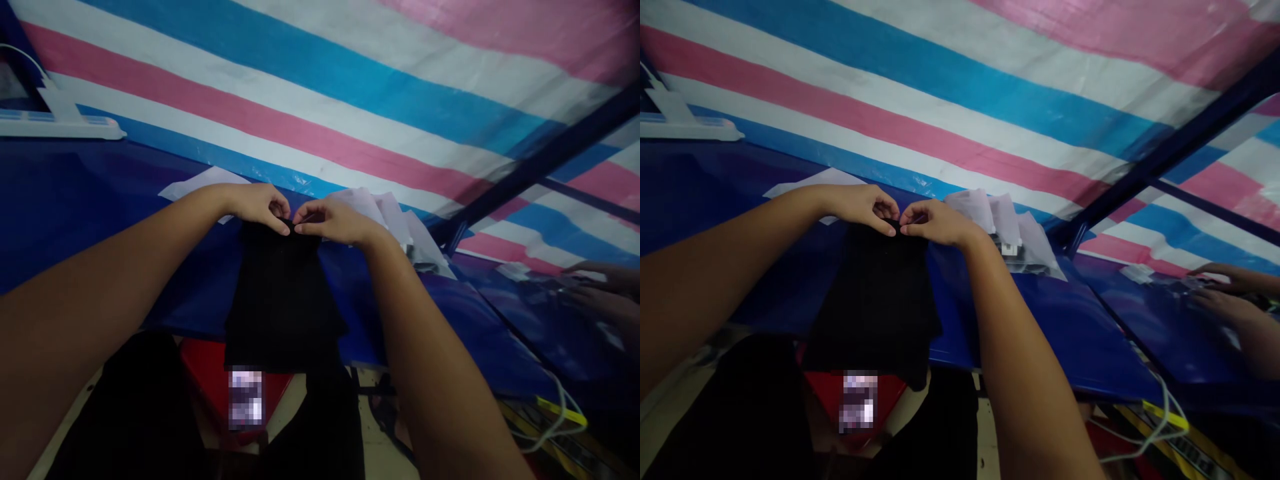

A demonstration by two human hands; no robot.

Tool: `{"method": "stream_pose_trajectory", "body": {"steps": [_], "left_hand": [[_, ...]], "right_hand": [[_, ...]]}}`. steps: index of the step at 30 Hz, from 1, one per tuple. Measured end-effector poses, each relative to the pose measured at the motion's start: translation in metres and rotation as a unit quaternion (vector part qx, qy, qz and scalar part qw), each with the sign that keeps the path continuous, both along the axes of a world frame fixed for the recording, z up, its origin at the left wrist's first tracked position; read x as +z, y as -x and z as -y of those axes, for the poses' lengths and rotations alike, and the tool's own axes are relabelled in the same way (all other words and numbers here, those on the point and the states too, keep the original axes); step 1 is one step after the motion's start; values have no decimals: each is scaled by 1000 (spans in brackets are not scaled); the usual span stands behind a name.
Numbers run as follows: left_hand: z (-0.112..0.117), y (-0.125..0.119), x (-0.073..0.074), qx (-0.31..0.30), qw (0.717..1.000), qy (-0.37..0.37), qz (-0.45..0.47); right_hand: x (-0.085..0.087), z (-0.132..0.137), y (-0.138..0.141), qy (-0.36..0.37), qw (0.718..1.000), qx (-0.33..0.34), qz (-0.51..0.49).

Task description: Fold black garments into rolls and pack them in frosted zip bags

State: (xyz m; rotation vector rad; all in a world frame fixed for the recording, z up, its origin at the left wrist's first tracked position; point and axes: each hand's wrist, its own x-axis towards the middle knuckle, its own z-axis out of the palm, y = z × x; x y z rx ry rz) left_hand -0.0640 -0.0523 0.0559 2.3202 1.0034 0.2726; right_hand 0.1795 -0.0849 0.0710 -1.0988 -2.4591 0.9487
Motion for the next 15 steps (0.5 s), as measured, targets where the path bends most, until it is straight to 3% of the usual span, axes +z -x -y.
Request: {"method": "stream_pose_trajectory", "body": {"steps": [4, 10, 15], "left_hand": [[1, -4, -1, -27, 999, -40, -4], [5, -6, -3, -46, 995, -86, 28], [11, -8, 1, -36, 995, -95, 12]], "right_hand": [[0, -1, -3, 12, 1000, 0, -9], [-3, -3, -6, 16, 998, -56, -2], [-3, -5, -7, 21, 999, -38, 11]]}}
